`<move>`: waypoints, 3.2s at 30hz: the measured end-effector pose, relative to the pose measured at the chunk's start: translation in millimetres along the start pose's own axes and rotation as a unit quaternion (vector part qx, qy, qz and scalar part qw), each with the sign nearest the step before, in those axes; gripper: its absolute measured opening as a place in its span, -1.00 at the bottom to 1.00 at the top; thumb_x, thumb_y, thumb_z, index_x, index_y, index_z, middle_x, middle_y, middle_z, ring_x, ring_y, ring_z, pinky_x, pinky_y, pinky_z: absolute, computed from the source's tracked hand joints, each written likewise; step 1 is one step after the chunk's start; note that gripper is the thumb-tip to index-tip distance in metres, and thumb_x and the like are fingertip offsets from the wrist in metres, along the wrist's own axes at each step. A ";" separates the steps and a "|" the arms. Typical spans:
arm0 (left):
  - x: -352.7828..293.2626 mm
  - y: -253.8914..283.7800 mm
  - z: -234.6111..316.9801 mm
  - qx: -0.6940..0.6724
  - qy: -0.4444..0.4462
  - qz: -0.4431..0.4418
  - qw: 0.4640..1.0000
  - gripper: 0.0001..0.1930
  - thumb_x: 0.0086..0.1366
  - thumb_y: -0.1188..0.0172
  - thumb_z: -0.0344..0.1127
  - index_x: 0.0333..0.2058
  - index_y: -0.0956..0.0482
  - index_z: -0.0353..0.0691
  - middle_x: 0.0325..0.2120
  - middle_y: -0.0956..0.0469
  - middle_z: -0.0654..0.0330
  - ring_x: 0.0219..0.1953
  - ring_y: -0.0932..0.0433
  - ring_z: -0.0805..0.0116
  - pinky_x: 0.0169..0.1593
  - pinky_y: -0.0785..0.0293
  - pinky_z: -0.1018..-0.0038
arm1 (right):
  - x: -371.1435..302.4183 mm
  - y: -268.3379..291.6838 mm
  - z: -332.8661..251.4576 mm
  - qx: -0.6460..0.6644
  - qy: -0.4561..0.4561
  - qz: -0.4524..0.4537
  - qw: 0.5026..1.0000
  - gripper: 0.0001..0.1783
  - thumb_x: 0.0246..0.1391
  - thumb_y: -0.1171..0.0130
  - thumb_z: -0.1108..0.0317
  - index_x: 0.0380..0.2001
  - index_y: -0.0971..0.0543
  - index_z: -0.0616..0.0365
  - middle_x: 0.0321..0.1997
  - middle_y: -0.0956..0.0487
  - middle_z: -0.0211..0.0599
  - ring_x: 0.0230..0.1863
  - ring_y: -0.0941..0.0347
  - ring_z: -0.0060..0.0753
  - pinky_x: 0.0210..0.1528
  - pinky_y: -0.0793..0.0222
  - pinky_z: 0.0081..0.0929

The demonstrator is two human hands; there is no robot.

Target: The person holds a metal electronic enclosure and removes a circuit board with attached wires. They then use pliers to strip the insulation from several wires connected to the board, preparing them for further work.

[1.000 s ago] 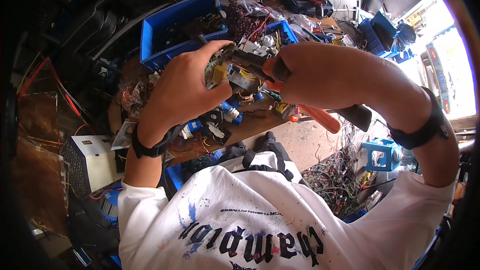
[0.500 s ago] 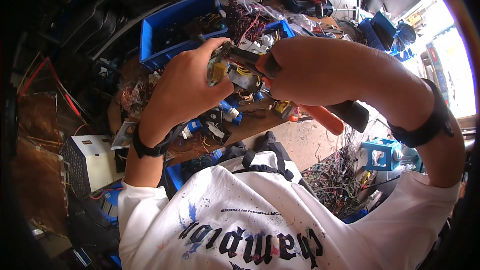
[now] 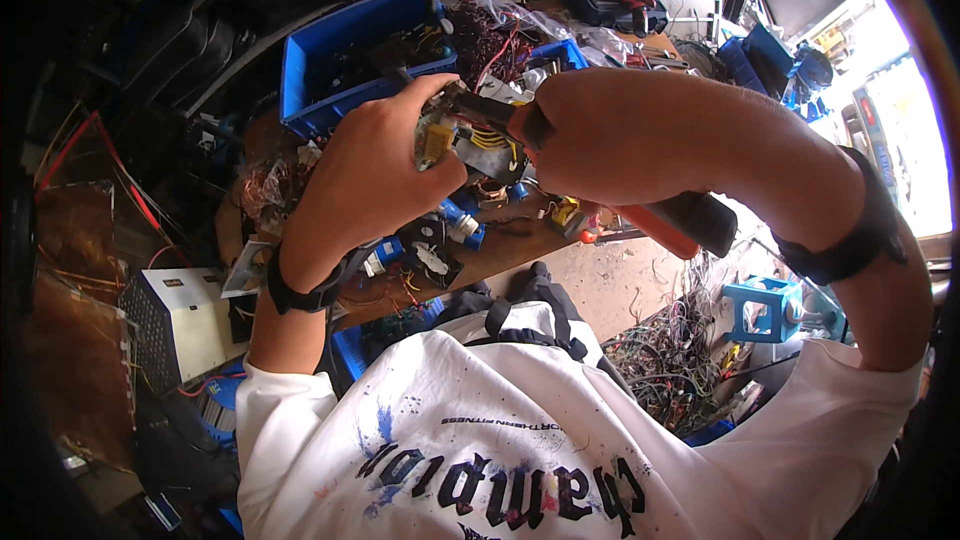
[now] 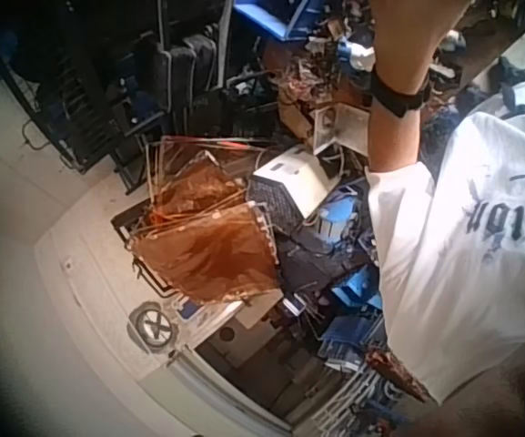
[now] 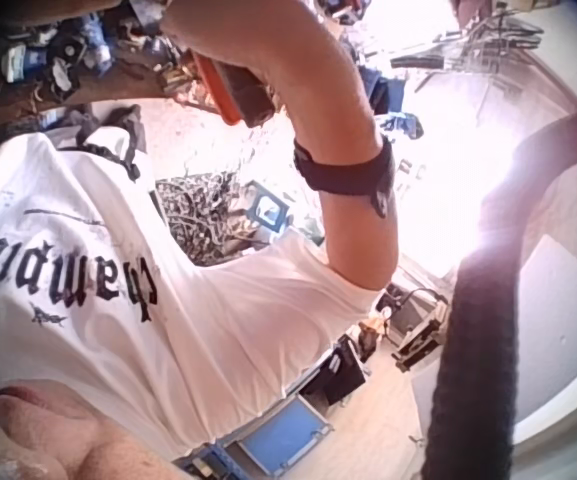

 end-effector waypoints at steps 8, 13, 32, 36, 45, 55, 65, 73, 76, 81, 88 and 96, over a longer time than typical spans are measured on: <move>-0.8 0.0 -2.8 0.007 -0.002 0.006 1.000 -0.40 -0.04 -0.19 -0.28 -0.01 -0.39 -0.54 -0.48 -0.56 -0.24 -0.33 -0.60 -0.10 -0.18 -0.51 0.18 | 4.2 -4.7 1.9 0.038 0.010 -0.005 0.999 -0.68 -0.13 -0.05 0.47 -0.20 -0.44 0.22 -0.56 -0.49 -0.31 -0.59 -0.46 -0.50 -0.52 -0.36 -0.48; -2.6 -2.2 -7.4 -0.006 -0.011 0.040 0.999 -0.39 -0.06 -0.16 -0.30 0.05 -0.42 -0.37 -0.59 -0.53 -0.14 -0.46 -0.56 -0.06 -0.25 -0.47 0.22 | 2.4 -5.1 0.9 0.045 0.039 0.019 0.998 -0.73 -0.09 -0.04 0.46 -0.23 -0.44 0.20 -0.55 -0.46 -0.34 -0.59 -0.44 -0.52 -0.53 -0.36 -0.49; -2.7 -6.9 -9.1 -0.042 0.001 0.015 0.999 -0.43 -0.02 -0.20 -0.28 0.03 -0.44 -0.33 -0.33 -0.60 -0.15 -0.24 -0.60 -0.08 -0.12 -0.50 0.27 | 2.2 -23.6 14.9 0.058 0.153 0.148 0.975 -0.67 -0.03 0.05 0.48 -0.12 -0.42 0.28 -0.50 -0.56 -0.09 -0.40 -0.59 -0.11 -0.32 -0.43 -0.24; -3.6 -4.4 -2.7 0.003 -0.069 0.070 0.995 -0.42 -0.02 -0.20 -0.30 0.05 -0.43 -0.32 -0.28 -0.59 -0.15 -0.22 -0.60 -0.08 -0.10 -0.51 0.25 | -0.6 -22.5 14.5 0.080 0.130 0.115 0.982 -0.70 0.01 0.01 0.43 -0.14 -0.43 0.27 -0.52 -0.55 -0.09 -0.42 -0.57 -0.12 -0.34 -0.41 -0.24; -0.3 -4.3 -2.8 -0.046 -0.071 0.030 0.996 -0.42 -0.02 -0.16 -0.34 0.07 -0.42 -0.29 -0.26 -0.60 -0.11 -0.23 -0.61 0.03 -0.12 -0.51 0.34 | -0.7 -26.3 24.2 0.045 0.145 0.180 0.972 -0.71 0.05 -0.02 0.42 -0.12 -0.45 0.20 -0.48 -0.56 -0.07 -0.43 -0.58 -0.13 -0.36 -0.42 -0.23; -1.4 1.2 -19.7 -0.107 -0.066 0.050 0.991 -0.41 0.02 -0.13 -0.36 0.11 -0.40 -0.26 -0.28 -0.61 -0.01 -0.30 -0.59 0.33 -0.12 -0.48 0.46 | -5.3 -30.0 32.7 0.110 0.134 0.138 0.975 -0.61 0.05 -0.06 0.44 -0.02 -0.38 0.26 -0.41 -0.55 -0.16 -0.39 -0.55 -0.23 -0.29 -0.44 -0.34; -11.7 2.7 -45.4 -0.195 -0.065 0.110 0.972 -0.43 0.03 -0.15 -0.31 0.10 -0.41 -0.22 -0.21 -0.61 -0.03 -0.28 -0.62 0.22 -0.13 -0.49 0.43 | -40.9 -57.2 123.0 0.508 0.103 0.188 0.834 -0.60 0.10 -0.13 0.53 0.02 -0.36 0.21 -0.38 -0.45 -0.42 -0.49 -0.38 -0.60 -0.44 -0.35 -0.54; -1.8 -14.5 -68.2 -0.300 0.001 0.037 0.953 -0.45 0.12 -0.09 -0.48 0.15 -0.34 -0.35 -0.03 -0.49 0.15 -0.03 -0.44 0.46 0.09 -0.33 0.52 | -80.0 -102.4 242.9 0.640 0.002 0.333 0.692 -0.72 0.08 -0.13 0.49 -0.11 -0.43 0.22 -0.44 -0.45 -0.40 -0.52 -0.40 -0.50 -0.44 -0.35 -0.51; 12.0 -28.0 -69.1 -0.328 -0.002 0.019 0.945 -0.44 0.14 -0.10 -0.48 0.17 -0.31 -0.37 0.00 -0.46 0.14 0.01 -0.42 0.43 0.12 -0.31 0.51 | -89.4 -140.7 312.3 0.670 -0.033 0.356 0.650 -0.67 0.05 -0.14 0.49 -0.07 -0.43 0.20 -0.38 -0.48 -0.37 -0.48 -0.45 -0.46 -0.43 -0.40 -0.47; 25.0 -48.1 -70.7 -0.354 -0.005 -0.017 0.935 -0.43 0.15 -0.08 -0.45 0.18 -0.28 -0.39 0.04 -0.41 0.12 0.07 -0.40 0.40 0.18 -0.25 0.50 | -107.2 -201.4 386.4 0.744 -0.121 0.351 0.555 -0.65 0.01 -0.09 0.54 -0.07 -0.45 0.20 -0.30 -0.52 -0.33 -0.38 -0.52 -0.36 -0.29 -0.51 -0.32; 42.7 -75.1 -67.6 -0.342 -0.017 -0.044 0.938 -0.42 0.15 -0.07 -0.43 0.19 -0.27 -0.40 0.06 -0.41 0.12 0.08 -0.40 0.40 0.19 -0.24 0.50 | -158.6 -276.7 468.7 0.702 -0.288 0.397 0.516 -0.75 0.00 -0.10 0.37 -0.20 -0.52 0.10 -0.66 -0.47 -0.47 -0.70 -0.41 -0.47 -0.67 -0.31 -0.49; 69.5 -91.5 -33.6 -0.332 0.021 0.033 0.943 -0.43 0.18 -0.03 -0.37 0.20 -0.29 -0.36 0.02 -0.44 0.19 -0.04 -0.44 0.50 0.00 -0.34 0.60 | -129.1 -258.0 489.2 0.736 -0.223 0.367 0.523 -0.77 0.12 -0.27 0.15 -0.31 -0.47 -0.01 -0.58 -0.44 -0.58 -0.69 -0.32 -0.64 -0.67 -0.22 -0.61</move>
Point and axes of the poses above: each hand's wrist, its own x-axis towards the middle knuckle, its own y-axis out of the back of the hand, z = x × y, the point moved 6 cm from there along x, towards the middle knuckle
